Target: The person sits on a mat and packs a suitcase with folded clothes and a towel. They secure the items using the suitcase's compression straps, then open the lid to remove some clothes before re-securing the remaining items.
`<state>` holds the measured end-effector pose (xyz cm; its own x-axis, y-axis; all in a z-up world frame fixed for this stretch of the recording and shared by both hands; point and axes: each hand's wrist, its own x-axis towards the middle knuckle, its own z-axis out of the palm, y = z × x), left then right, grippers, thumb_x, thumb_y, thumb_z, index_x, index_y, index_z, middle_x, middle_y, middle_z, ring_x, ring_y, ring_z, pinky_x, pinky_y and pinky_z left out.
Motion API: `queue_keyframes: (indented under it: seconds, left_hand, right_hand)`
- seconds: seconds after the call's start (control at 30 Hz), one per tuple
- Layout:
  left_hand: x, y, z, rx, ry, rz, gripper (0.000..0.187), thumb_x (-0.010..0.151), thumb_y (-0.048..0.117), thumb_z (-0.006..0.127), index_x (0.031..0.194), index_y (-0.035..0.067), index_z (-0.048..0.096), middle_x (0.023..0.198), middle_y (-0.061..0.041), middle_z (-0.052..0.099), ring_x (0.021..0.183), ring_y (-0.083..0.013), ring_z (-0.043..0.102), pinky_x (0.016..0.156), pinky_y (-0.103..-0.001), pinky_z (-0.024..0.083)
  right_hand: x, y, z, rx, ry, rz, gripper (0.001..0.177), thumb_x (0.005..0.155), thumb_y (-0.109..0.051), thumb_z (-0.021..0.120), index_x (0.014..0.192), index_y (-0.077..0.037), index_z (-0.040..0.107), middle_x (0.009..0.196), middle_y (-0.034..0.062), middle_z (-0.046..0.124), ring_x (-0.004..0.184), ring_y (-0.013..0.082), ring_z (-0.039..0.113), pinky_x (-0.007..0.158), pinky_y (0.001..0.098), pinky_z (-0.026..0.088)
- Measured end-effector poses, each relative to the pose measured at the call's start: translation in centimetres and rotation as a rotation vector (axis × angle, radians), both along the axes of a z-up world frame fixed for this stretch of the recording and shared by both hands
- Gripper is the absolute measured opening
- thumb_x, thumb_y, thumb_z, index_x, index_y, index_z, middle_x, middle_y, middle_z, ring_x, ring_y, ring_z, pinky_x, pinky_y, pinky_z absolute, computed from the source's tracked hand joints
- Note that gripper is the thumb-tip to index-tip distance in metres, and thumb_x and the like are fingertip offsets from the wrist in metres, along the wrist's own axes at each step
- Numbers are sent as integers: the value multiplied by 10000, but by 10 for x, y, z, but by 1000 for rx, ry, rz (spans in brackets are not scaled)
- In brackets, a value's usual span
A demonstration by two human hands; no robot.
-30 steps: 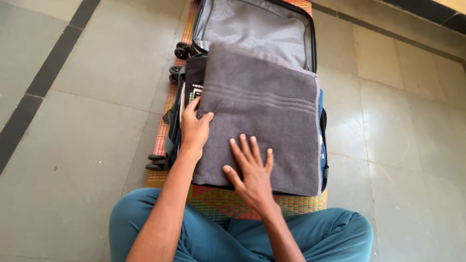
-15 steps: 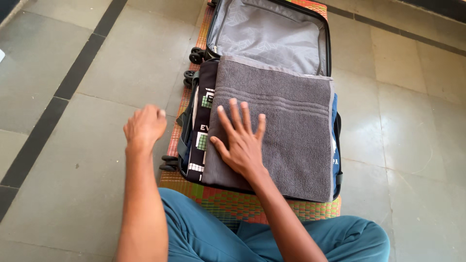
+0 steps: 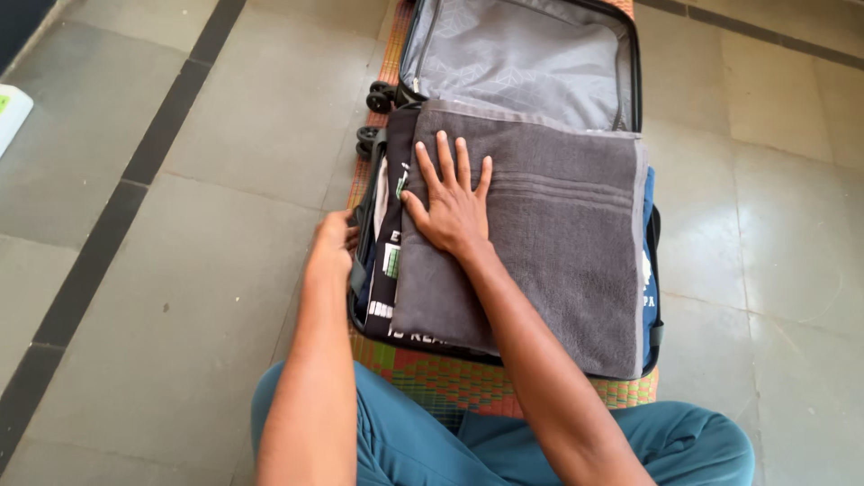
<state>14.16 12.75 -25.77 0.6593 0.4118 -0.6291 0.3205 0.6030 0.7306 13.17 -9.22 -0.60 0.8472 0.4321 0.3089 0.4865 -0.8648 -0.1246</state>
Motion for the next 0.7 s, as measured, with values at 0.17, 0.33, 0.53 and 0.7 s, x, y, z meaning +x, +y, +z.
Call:
queue_keyframes:
  seconds: [0.17,0.33,0.53,0.7]
  left_hand:
    - [11,31,11,-445,-267,121,222,975,167,618,1067,-34,616,892,-184,714,704,-259,682,644,-346,570]
    - [-19,24,135,-165,-436,348,133,954,67,719,1002,-8,621,867,-123,700,756,-225,677,671,-319,556]
    - [-61,-43,276,399,-824,231,144,983,37,789,1087,-41,726,1003,-76,717,907,-131,680,835,-248,570]
    - [-76,-116,304,1117,-734,-22,64,953,55,789,1005,28,762,984,-80,713,834,-188,668,722,-291,548]
  right_hand:
    - [-13,-21,7,132,132,110,756,1014,-579,514,1638,-228,272,1732,101,161,1602,306,70,1222,620,-78]
    - [-123,-103,38,148,49,-176,735,973,-469,600,1610,-202,348,1712,76,262,1614,248,182,1246,625,-48]
    - [-135,-198,16,97,78,-423,764,969,-539,541,1605,-172,330,1703,143,172,1569,346,112,1157,683,73]
    - [-137,-186,9,-17,-22,-474,755,963,-542,532,1597,-176,347,1701,137,204,1575,338,122,1148,741,37]
